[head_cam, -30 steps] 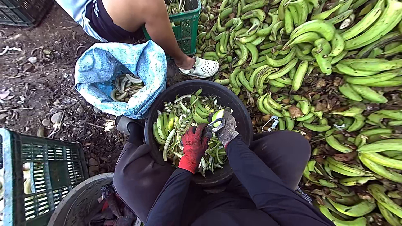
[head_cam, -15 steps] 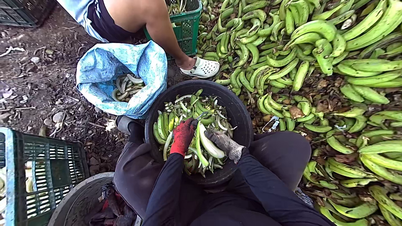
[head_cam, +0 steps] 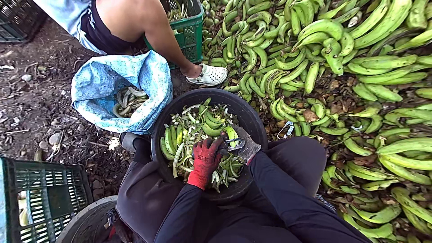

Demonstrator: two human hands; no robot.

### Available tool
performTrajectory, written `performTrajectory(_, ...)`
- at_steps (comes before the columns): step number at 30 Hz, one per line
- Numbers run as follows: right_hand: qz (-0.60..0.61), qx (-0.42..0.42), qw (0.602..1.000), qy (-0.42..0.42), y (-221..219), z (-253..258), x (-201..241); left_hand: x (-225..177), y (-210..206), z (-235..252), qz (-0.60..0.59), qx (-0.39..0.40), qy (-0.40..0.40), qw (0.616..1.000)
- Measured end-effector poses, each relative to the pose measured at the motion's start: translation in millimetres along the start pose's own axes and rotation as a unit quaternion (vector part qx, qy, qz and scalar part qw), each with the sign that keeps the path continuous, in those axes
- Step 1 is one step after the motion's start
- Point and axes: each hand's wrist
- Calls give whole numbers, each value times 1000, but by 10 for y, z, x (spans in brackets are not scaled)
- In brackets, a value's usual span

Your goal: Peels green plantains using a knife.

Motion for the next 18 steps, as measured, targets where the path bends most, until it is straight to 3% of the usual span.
performTrajectory(4,-120,8,986,114,-156,-175,-135,-4,5,96,-22,49,76,996)
performTrajectory(6,-278,-1,944,176,-248,-286,-165,25,11,183,-47,95,136,985)
performTrajectory(9,-420,82,885,182,-205,-381,-165,102,32,307,-66,150,208,964)
performTrajectory(12,-416,213,879,97,-139,-476,-138,293,9,362,-113,192,284,933)
performTrajectory(13,-402,221,886,70,-114,-491,-109,329,0,349,-128,195,295,926)
performTrajectory(15,-342,147,927,41,-38,-416,-61,301,-3,318,-128,183,279,934)
performTrajectory(18,-119,14,993,11,73,-236,19,194,-25,161,-102,165,164,967)
Point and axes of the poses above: each hand's wrist, its own z-axis towards the middle knuckle, its own y-axis out of the back of the hand, x = y × z, and after that the axes turned 15 degrees about y, right-handed
